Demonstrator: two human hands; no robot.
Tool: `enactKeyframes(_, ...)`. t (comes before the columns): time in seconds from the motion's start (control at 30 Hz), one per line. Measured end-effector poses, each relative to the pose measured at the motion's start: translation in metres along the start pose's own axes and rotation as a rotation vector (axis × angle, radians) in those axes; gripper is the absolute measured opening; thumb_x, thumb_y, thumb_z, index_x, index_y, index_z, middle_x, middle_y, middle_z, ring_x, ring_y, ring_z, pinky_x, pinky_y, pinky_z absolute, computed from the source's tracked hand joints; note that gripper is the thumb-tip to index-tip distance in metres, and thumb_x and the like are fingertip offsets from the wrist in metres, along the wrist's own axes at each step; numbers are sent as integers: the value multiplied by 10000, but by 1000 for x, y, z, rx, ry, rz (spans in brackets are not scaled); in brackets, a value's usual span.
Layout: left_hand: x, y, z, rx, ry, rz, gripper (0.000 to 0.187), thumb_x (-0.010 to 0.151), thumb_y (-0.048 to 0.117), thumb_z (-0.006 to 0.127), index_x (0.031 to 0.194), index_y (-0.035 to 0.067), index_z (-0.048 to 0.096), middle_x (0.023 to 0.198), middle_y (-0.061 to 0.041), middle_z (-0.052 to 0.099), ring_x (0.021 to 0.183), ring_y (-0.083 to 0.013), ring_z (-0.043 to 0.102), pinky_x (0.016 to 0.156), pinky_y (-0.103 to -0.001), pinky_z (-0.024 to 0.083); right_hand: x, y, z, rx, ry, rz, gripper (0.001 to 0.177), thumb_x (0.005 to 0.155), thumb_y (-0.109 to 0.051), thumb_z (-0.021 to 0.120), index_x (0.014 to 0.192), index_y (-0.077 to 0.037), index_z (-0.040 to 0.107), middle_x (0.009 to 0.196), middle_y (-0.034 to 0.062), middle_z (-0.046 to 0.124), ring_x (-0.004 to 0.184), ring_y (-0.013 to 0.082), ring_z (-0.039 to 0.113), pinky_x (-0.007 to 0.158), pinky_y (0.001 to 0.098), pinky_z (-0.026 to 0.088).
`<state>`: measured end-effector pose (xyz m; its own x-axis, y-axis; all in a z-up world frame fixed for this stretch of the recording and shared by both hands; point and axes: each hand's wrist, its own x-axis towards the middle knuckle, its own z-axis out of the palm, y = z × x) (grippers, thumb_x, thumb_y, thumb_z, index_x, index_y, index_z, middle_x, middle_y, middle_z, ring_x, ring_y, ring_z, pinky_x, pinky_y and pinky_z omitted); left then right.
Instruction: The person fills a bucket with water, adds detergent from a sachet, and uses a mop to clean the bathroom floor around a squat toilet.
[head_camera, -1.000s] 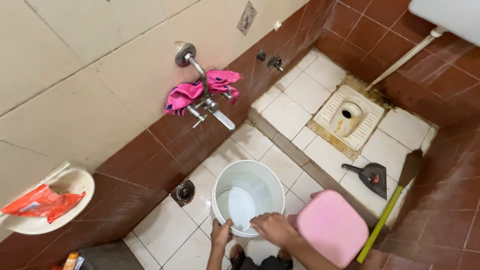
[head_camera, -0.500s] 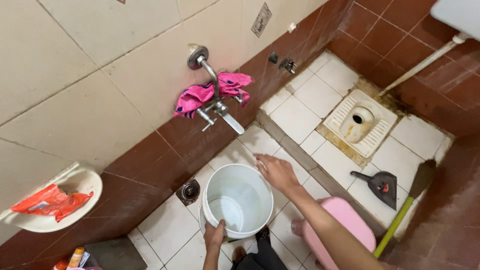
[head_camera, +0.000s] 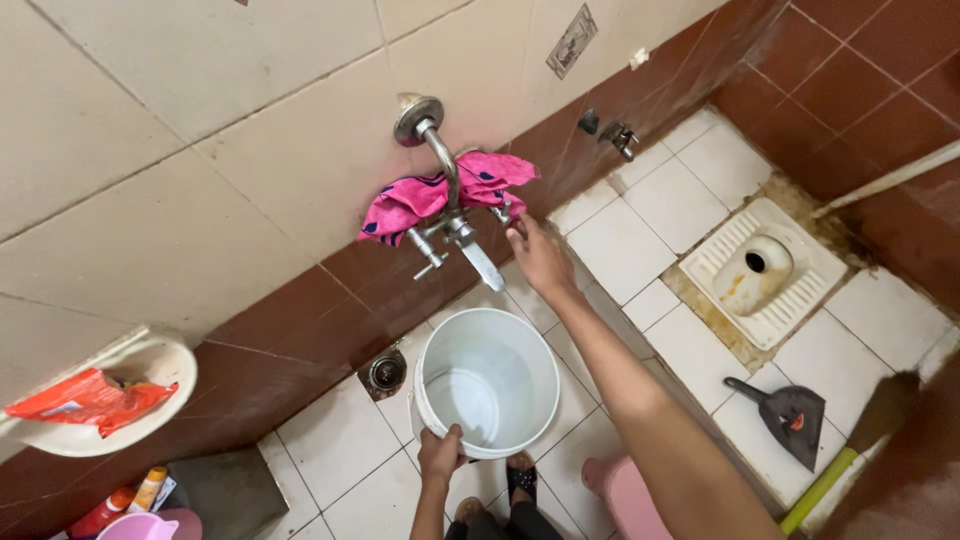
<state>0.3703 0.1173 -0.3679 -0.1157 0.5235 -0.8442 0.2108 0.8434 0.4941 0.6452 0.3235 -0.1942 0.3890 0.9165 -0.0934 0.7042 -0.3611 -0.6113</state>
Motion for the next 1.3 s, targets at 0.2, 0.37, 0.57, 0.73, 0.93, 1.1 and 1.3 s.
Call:
enactKeyframes(0.2, 1, 19, 19, -30, 3, -60, 586, 812, 258, 690, 1281, -52, 524, 1086, -228, 723, 870, -272, 753, 667, -325, 665, 47, 17, 32, 42, -96, 187, 558, 970, -598, 501, 1367, -220, 606, 1214, 145, 715, 1163, 380, 651, 986, 486, 497)
enactKeyframes(0.37, 10, 13, 31, -111, 32, -71, 581, 795, 245, 700, 1266, -42, 521, 1066, -218, 709, 846, -280, 738, 637, -350, 651, 55, 6, 23, -50, -119, 254, 493, 990, -580, 470, 1283, -240, 672, 1178, 147, 723, 1141, 403, 648, 966, 523, 498)
enactKeyframes(0.57, 21, 2, 39, -131, 61, -119, 567, 790, 241, 711, 1257, -30, 535, 1076, -205, 707, 857, -270, 735, 635, -346, 656, 66, 23, 21, -48, -173, 221, 501, 1006, -583, 404, 1201, -241, 713, 1097, 20, 788, 1087, 300, 680, 947, 481, 493)
enactKeyframes(0.73, 30, -6, 45, -111, 89, -110, 574, 783, 245, 718, 1252, -31, 538, 1090, -216, 711, 870, -286, 743, 643, -349, 665, 96, 65, 53, 294, -292, 256, 594, 1037, -561, 357, 1163, -98, 707, 1050, 30, 806, 894, 183, 765, 834, 387, 541)
enactKeyframes(0.93, 27, 1, 49, -93, 85, -93, 596, 781, 247, 716, 1274, -29, 524, 1083, -212, 714, 851, -285, 747, 658, -346, 657, 111, 85, 65, 516, -409, 394, 563, 1037, -584, 351, 1147, -136, 674, 1050, 38, 790, 886, 170, 730, 755, 405, 528)
enactKeyframes(1.1, 20, 13, 54, -112, 48, -92, 612, 791, 228, 692, 1323, -17, 514, 1070, -219, 730, 843, -281, 748, 670, -334, 655, 116, 92, 73, 591, -492, 420, 612, 1042, -598, 308, 1099, -140, 710, 1081, 37, 780, 940, 174, 715, 828, 421, 519)
enactKeyframes(1.3, 22, 18, 61, -110, 23, -87, 619, 791, 224, 692, 1339, 7, 502, 1159, -182, 693, 934, -255, 740, 702, -330, 667, 113, 86, 66, 629, -552, 466, 640, 1036, -598, 251, 1099, -155, 708, 1115, 21, 781, 1008, 159, 718, 906, 414, 505)
